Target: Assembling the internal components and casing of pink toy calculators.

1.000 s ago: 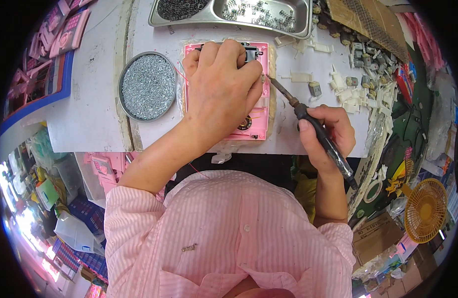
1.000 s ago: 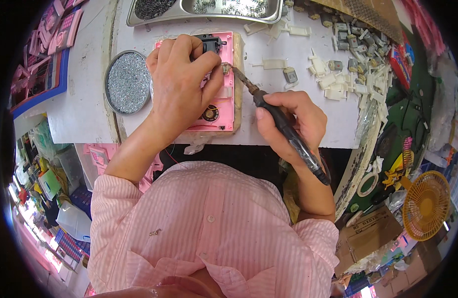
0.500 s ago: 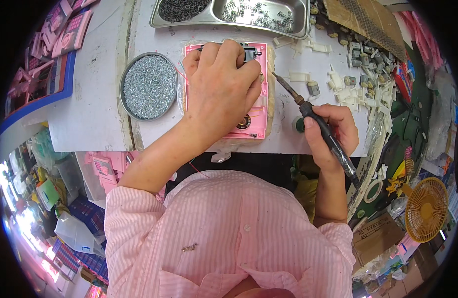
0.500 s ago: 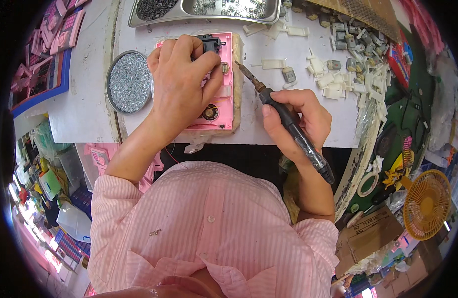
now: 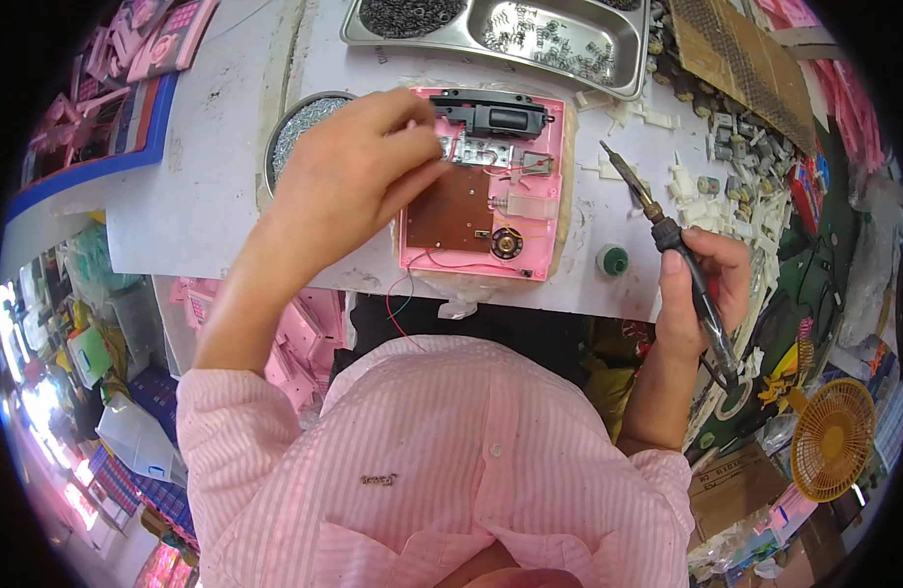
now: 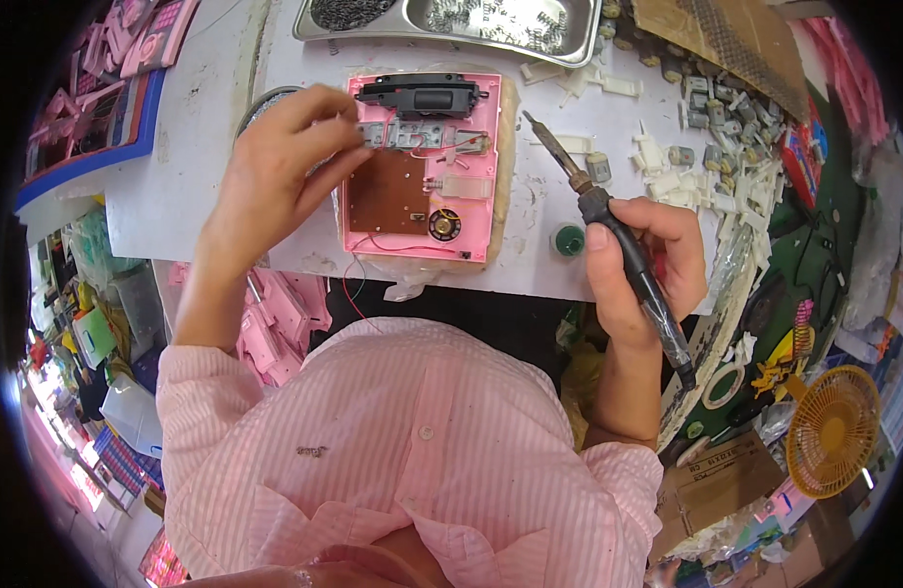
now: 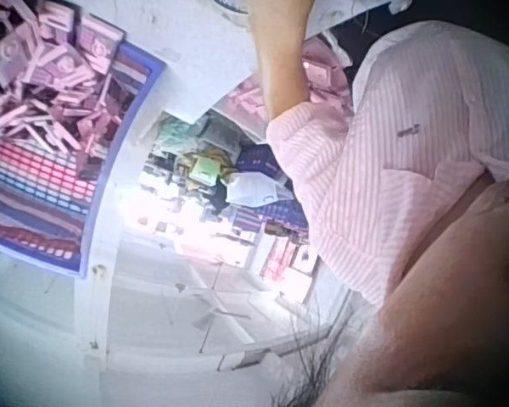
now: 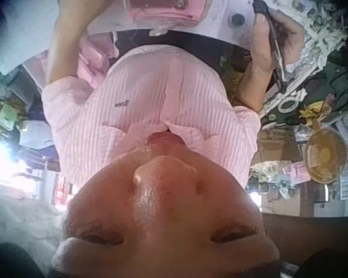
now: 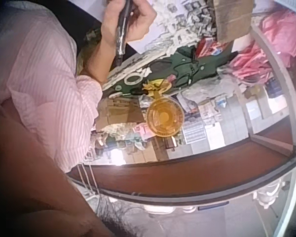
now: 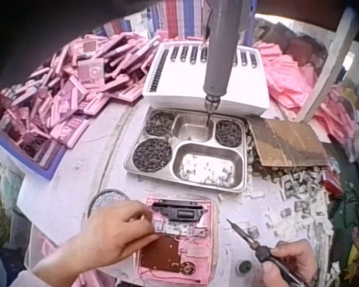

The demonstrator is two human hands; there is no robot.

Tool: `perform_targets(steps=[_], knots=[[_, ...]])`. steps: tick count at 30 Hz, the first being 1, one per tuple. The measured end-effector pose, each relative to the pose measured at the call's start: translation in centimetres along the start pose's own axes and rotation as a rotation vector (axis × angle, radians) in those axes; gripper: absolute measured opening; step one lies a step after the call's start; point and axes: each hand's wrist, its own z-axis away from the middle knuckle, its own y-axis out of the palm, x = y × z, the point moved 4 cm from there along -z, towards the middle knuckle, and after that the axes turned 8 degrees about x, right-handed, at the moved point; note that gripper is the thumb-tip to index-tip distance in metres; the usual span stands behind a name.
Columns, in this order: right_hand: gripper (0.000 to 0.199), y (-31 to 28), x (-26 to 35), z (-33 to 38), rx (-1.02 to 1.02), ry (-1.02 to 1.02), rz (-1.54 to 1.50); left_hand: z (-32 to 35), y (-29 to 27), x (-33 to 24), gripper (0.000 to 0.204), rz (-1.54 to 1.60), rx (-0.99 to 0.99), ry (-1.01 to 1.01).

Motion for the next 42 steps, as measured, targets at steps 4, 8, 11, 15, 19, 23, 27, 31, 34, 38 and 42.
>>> perform_targets(steps=[4,8,11,15,19,23,27,31,34,38,42], knots=[[0.035,3.1,0.1,-1.0,-0.047,0.05,-0.205,-1.2,3.6,-0.5,0.009,0.679,-0.219,-0.261],[0.046,7.0,0.6,-2.8,0.085,0.198,-0.284,-1.0,6.1,-0.8,0.007,1.138,-0.212,-0.465],[0.051,8.9,0.0,-4.1,0.143,0.207,-0.301,-0.7,6.3,-0.8,0.008,1.209,-0.211,-0.445],[0.053,10.7,-0.5,-5.6,0.165,0.176,-0.347,-0.3,6.3,-0.7,0.011,1.208,-0.252,-0.397],[0.054,10.9,-0.8,-5.6,0.151,0.172,-0.296,-0.1,6.2,-0.7,0.009,1.175,-0.266,-0.365],[0.055,10.6,-0.6,-4.4,0.125,0.148,-0.282,-0.1,6.0,-0.1,0.009,1.08,-0.169,-0.352],[0.046,6.9,0.1,-2.9,0.059,-0.002,-0.126,-1.1,3.5,0.4,0.012,0.468,-0.301,-0.166],[0.036,4.6,0.8,-2.4,0.147,-0.062,-0.006,-1.4,4.9,0.5,0.012,0.351,-0.279,-0.219],[0.031,4.5,0.4,-2.0,0.199,-0.051,0.046,-1.2,5.1,0.7,0.012,0.325,-0.27,-0.222],[0.029,4.8,-0.1,-2.0,0.221,-0.067,0.073,-1.3,5.1,0.8,0.011,0.33,-0.268,-0.242],[0.028,5.2,-0.4,-2.1,0.23,-0.051,0.085,-1.3,5.1,1.1,0.008,0.316,-0.284,-0.242]])
